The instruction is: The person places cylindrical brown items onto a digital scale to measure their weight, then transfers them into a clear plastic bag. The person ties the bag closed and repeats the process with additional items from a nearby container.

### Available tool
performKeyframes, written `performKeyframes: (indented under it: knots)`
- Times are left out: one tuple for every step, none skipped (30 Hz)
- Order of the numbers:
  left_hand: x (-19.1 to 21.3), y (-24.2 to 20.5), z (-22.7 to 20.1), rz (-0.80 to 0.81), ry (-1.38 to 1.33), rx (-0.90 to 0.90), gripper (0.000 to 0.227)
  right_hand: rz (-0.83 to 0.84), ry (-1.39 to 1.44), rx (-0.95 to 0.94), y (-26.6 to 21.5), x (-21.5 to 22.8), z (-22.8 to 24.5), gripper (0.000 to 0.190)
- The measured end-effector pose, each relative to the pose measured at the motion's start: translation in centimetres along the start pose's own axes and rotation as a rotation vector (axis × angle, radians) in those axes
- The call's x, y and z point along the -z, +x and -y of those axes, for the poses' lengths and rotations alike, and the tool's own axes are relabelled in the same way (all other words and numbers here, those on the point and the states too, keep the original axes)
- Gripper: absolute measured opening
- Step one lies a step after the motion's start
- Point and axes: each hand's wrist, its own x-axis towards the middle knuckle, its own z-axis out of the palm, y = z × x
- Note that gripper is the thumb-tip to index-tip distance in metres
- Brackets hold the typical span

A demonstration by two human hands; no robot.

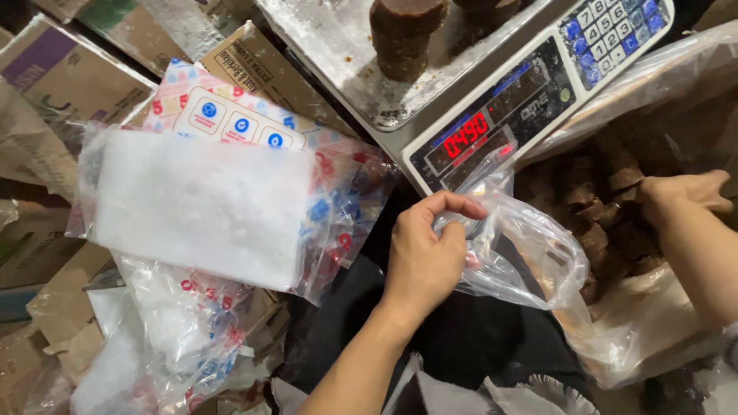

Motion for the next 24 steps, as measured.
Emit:
performKeyframes:
  knots:
    - [0.1, 0.0, -0.1, -0.003, 0.000, 0.002, 0.029, 0.034, -0.053, 0.014, 0.3, 0.2, -0.1, 0.040]
    - [0.1, -0.1, -0.1, -0.006, -0.001, 0.003, 0.029, 0.060, -0.091, 0.019, 0.5, 0.5, -0.3, 0.040]
    - [0.1, -0.1, -0.2, -0.010, -0.002, 0.004, 0.030, 0.070, -0.108, 0.026, 0.8, 0.8, -0.4, 0.040]
    - [0.1, -0.2, -0.2, -0.012, -0.011, 0.000, 0.029, 0.080, -0.119, 0.036, 1.0, 1.0, -0.5, 0.040]
    - [0.2, -0.2, -0.3, -0.015, -0.018, -0.003, 0.029, 0.093, -0.138, 0.045, 1.0, 1.2, -0.6, 0.040]
    - [0.3, -0.3, -0.3, -0.018, -0.025, -0.006, 0.029, 0.096, -0.144, 0.044, 0.9, 1.3, -0.7, 0.040]
    - [0.4, -0.4, -0.4, -0.017, -0.019, -0.009, 0.029, 0.105, -0.156, 0.046, 0.9, 1.4, -0.8, 0.040]
    - [0.5, -0.5, -0.4, -0.017, -0.012, -0.011, 0.029, 0.113, -0.167, 0.054, 0.7, 1.5, -0.9, 0.039]
    - [0.6, -0.5, -0.4, -0.021, -0.006, -0.016, 0.030, 0.127, -0.175, 0.061, 0.5, 1.5, -0.8, 0.039]
    - [0.8, -0.7, -0.4, -0.024, 0.006, -0.011, 0.030, 0.140, -0.182, 0.069, 0.3, 1.4, -0.6, 0.039]
    - [1.0, -0.8, -0.5, -0.029, 0.018, -0.011, 0.030, 0.154, -0.187, 0.081, 0.0, 1.1, 0.0, 0.039]
    - [1.2, -0.8, -0.5, -0.034, 0.030, -0.012, 0.030, 0.166, -0.188, 0.090, -0.2, 0.9, 0.5, 0.039]
    - [1.3, -0.9, -0.4, -0.041, 0.027, -0.009, 0.030, 0.172, -0.203, 0.100, -0.1, 1.1, 0.6, 0.039]
    - [1.3, -0.9, -0.4, -0.049, 0.024, -0.005, 0.029, 0.181, -0.214, 0.108, 0.0, 1.2, 0.6, 0.039]
    - [1.3, -0.9, -0.3, -0.053, 0.022, 0.000, 0.029, 0.188, -0.227, 0.113, 0.2, 1.4, 0.4, 0.039]
    - [1.2, -0.9, -0.3, -0.044, 0.024, -0.017, 0.029, 0.194, -0.235, 0.111, 0.4, 1.6, 0.2, 0.039]
    - [1.3, -0.9, -0.2, -0.044, 0.025, -0.034, 0.030, 0.206, -0.249, 0.120, 0.4, 1.6, 0.3, 0.039]
    - [1.4, -0.8, -0.2, -0.045, 0.025, -0.052, 0.030, 0.220, -0.259, 0.121, 0.2, 1.4, 0.3, 0.039]
    - [1.5, -0.8, -0.2, -0.046, 0.016, -0.043, 0.029, 0.232, -0.270, 0.123, 0.1, 1.4, 0.3, 0.039]
    - [1.6, -0.8, -0.2, -0.047, 0.007, -0.035, 0.029, 0.243, -0.288, 0.129, -0.1, 1.4, 0.3, 0.039]
    - [1.6, -0.7, -0.2, -0.043, -0.002, -0.029, 0.029, 0.251, -0.296, 0.122, 0.0, 1.7, 0.3, 0.039]
    - [1.6, -0.7, -0.2, -0.042, -0.003, -0.030, 0.029, 0.261, -0.308, 0.126, -0.1, 2.0, 0.3, 0.039]
    - [1.7, -0.7, -0.2, -0.040, -0.004, -0.031, 0.029, 0.282, -0.331, 0.130, -0.4, 2.3, 0.5, 0.039]
    - [1.8, -0.7, -0.2, -0.039, -0.006, -0.031, 0.029, 0.300, -0.353, 0.140, -0.6, 2.9, 0.8, 0.039]
